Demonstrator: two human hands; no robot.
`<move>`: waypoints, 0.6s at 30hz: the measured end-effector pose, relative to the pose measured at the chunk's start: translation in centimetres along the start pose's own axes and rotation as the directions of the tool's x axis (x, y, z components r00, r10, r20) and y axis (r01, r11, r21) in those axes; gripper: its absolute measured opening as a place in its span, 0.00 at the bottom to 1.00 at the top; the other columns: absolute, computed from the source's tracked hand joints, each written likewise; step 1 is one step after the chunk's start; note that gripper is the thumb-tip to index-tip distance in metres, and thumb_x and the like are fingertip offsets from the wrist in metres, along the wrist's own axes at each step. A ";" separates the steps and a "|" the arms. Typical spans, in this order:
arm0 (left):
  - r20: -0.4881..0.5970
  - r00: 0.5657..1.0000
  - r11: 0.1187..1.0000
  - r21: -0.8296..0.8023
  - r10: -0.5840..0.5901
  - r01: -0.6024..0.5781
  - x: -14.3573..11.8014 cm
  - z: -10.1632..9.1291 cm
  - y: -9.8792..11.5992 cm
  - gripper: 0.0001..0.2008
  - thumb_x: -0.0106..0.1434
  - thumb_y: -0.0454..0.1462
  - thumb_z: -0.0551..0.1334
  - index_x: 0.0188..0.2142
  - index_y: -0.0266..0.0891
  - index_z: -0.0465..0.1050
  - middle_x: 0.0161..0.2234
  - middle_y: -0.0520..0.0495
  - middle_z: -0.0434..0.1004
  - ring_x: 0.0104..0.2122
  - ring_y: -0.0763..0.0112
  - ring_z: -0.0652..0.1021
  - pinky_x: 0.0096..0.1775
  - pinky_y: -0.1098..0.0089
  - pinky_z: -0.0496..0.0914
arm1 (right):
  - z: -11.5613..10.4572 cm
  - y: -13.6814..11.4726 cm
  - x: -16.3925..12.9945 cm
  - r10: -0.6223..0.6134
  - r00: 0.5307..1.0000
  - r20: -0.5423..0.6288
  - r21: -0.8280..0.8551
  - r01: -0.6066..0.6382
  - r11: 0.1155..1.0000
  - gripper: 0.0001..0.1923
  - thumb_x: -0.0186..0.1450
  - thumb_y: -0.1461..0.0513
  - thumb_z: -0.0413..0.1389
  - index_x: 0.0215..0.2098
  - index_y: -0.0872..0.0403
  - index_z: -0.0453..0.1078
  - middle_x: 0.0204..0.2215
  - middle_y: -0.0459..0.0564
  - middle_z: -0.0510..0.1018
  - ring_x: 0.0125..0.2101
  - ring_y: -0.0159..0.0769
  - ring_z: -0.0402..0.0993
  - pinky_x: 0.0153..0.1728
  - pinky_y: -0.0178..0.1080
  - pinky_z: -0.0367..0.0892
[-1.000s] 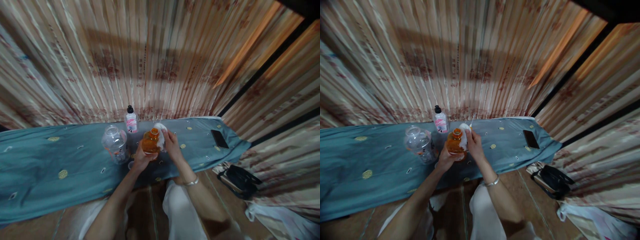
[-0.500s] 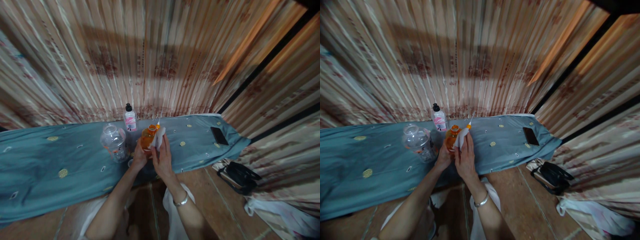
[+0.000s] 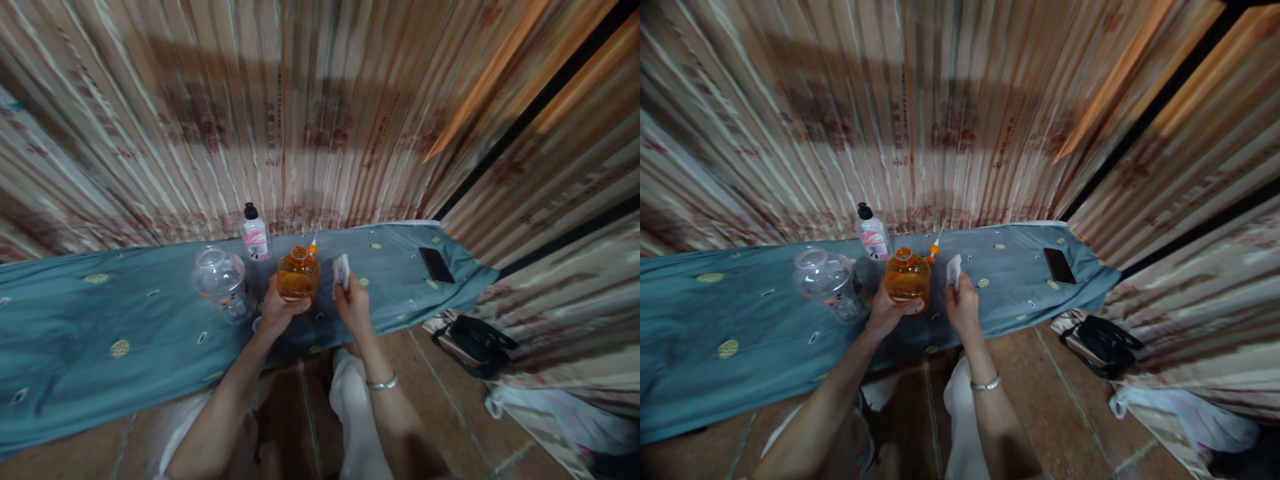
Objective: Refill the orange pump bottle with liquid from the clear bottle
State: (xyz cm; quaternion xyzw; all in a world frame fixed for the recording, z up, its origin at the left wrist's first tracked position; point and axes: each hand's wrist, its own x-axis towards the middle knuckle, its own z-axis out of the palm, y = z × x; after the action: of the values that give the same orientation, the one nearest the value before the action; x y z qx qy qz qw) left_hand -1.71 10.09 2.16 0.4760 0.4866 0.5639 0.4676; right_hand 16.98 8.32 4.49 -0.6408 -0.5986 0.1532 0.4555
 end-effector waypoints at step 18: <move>-0.060 0.997 0.998 -0.035 -0.055 0.053 -0.5 -0.1 0.5 0.39 0.35 0.39 0.80 0.48 0.41 0.69 0.42 0.45 0.84 0.42 0.54 0.84 0.50 0.50 0.76 | 3.7 0.7 6.0 -0.045 0.901 0.433 -0.533 0.295 0.793 0.20 0.75 0.63 0.44 0.61 0.60 0.65 0.56 0.66 0.77 0.55 0.41 0.76 0.57 0.40 0.70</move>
State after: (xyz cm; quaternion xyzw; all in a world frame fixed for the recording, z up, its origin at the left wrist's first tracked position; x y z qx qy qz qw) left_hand -1.79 9.53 2.62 0.4372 0.5039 0.5734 0.4756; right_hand 16.08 15.34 4.08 -0.6469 -0.7523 0.0455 0.1161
